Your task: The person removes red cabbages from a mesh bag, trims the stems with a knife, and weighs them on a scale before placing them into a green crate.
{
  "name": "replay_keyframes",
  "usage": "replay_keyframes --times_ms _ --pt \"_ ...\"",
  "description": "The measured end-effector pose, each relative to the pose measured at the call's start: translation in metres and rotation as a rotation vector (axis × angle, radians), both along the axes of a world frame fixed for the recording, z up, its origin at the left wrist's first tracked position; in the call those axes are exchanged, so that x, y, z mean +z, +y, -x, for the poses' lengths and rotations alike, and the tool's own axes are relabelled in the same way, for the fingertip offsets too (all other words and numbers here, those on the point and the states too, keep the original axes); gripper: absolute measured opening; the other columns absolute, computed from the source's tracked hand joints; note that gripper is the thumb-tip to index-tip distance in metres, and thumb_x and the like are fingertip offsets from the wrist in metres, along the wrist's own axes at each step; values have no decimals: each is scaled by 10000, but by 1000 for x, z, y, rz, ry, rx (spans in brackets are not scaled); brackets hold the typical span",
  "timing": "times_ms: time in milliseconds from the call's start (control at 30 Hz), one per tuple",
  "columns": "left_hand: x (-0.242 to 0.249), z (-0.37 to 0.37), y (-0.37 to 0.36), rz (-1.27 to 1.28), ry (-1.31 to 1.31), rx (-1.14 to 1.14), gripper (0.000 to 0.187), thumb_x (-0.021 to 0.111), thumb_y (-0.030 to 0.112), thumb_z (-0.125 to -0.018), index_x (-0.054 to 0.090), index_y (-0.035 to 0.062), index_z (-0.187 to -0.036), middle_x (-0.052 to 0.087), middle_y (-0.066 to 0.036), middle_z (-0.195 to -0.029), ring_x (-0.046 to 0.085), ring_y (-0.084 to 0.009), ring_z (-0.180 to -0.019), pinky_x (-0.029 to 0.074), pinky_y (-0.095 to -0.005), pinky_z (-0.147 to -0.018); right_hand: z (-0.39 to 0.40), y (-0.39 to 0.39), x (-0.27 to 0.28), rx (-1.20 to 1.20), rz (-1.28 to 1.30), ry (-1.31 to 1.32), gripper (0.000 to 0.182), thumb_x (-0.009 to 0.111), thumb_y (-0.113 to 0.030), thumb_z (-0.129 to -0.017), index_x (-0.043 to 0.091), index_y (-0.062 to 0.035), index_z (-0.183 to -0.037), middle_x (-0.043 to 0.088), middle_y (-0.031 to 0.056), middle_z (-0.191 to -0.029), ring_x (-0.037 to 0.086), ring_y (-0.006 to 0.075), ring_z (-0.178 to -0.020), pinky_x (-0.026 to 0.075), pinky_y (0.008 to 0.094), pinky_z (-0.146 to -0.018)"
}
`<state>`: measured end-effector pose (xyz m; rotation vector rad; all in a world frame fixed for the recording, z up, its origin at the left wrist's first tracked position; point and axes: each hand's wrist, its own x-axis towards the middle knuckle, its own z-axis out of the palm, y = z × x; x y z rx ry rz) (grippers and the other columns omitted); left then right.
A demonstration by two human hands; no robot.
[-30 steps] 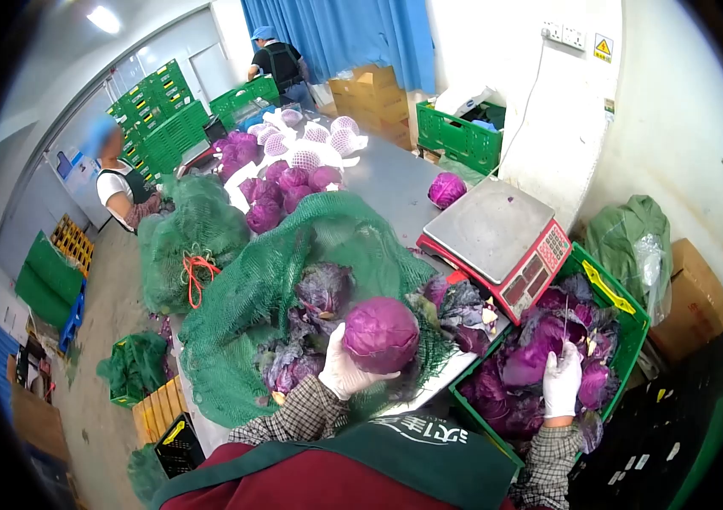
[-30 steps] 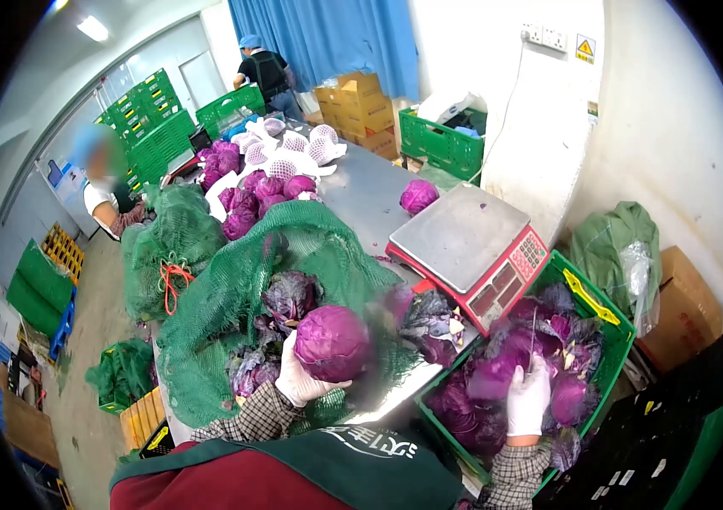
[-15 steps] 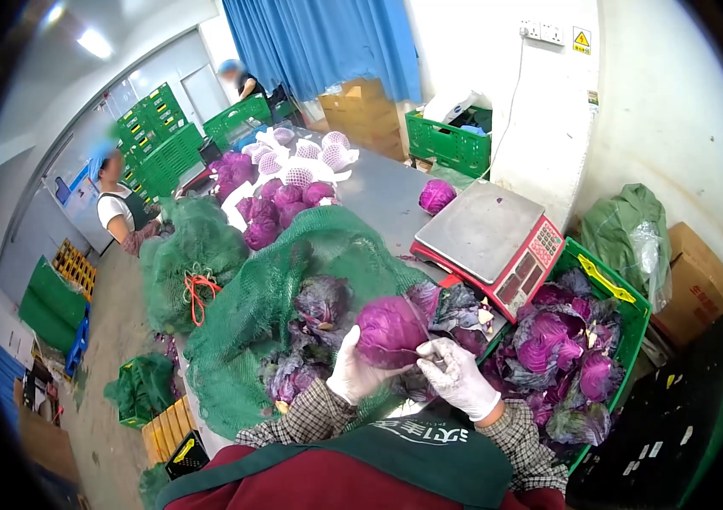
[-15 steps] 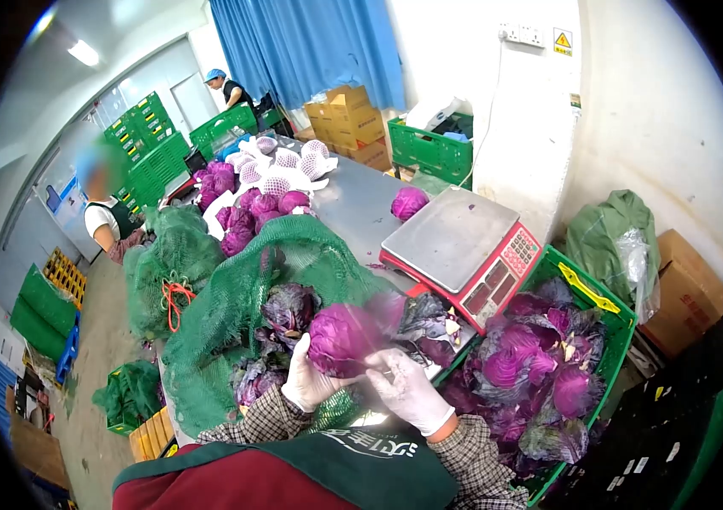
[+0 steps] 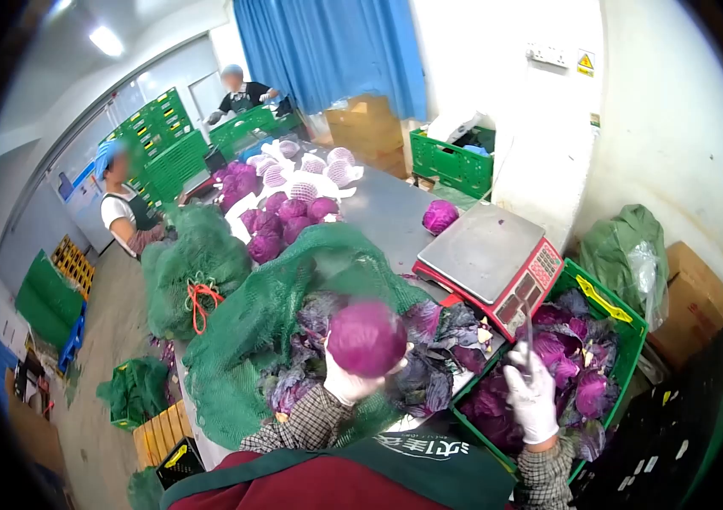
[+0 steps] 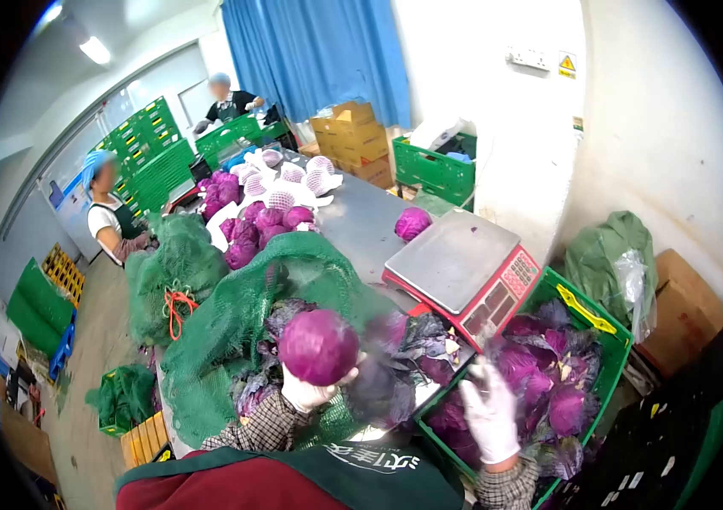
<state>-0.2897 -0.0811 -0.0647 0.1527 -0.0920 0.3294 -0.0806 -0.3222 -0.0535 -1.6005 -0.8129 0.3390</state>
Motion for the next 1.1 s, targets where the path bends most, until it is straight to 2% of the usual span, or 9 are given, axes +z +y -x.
replay_keyframes --times_ms 167,233,367,467,533,667,700,767,1100 --pt "61 -1 -2 -909 129 83 826 745 371 -797 323 81 -1444 377 -138 -1458 400 -280 -1335 350 -464 -1112 56 44 26 255 -265 282 474 580 -193 -942 464 19 -1351 646 122 -1146 549 77 -578 461 217 -538" --pt "25 -3 -5 -703 376 -53 955 838 320 -710 295 61 -1452 424 -102 -1429 438 -240 -1305 380 -425 -1096 75 61 13 199 -337 252 496 552 -255 -963 447 0 -1375 632 137 -1100 524 83 -481 429 216 -472" --pt "-9 -2 -21 -851 525 100 885 832 283 -717 357 19 -1416 485 -104 -1355 480 -229 -1251 393 -377 -1066 65 63 -43 268 -33 342 449 523 -286 -986 480 -51 -1366 547 16 -621 520 101 -464 420 234 -483" --pt "-39 0 -22 -1617 912 310 975 848 396 -663 366 -36 -1392 482 -168 -1330 488 -266 -1225 398 -364 -1049 57 57 -73 324 224 463 534 523 -329 -984 424 -8 -1399 621 164 -1153 635 168 -776 509 288 -746" --pt "-35 -6 -34 -1846 1005 328 1047 852 451 -614 365 -53 -1392 465 -223 -1313 491 -317 -1222 399 -374 -1050 60 54 -65 304 236 431 541 469 -330 -1001 404 35 -1395 511 243 -1335 510 281 -1218 397 325 -1022" --pt "-14 -24 -55 -2066 1118 261 1095 818 554 -593 370 -32 -1402 458 -279 -1290 505 -392 -1193 433 -413 -1011 55 44 -98 135 110 -571 474 426 -234 -1011 370 19 -1408 526 278 -1245 636 300 -1004 531 372 -855" --pt "-12 -28 -57 -2099 1142 227 1098 810 572 -592 371 -25 -1403 462 -282 -1283 514 -398 -1178 445 -423 -994 55 36 -99 256 181 -545 473 413 -178 -1001 344 80 -1392 458 324 -1324 481 399 -1245 439 412 -1018" --pt "-15 -34 -58 -2172 1155 199 1103 793 605 -593 371 -11 -1405 475 -278 -1261 531 -398 -1149 462 -435 -964 60 31 -73 260 269 -419 494 435 -159 -991 324 132 -1374 420 341 -1355 485 442 -1223 440 404 -1013" --pt "-21 -39 -65 -2254 1179 223 1087 778 604 -599 374 -17 -1394 476 -272 -1235 523 -430 -1111 483 -485 -905 66 40 -52 187 451 -187 424 454 -157 -964 441 85 -1313 407 309 -1387 530 390 -1187 488 402 -940"
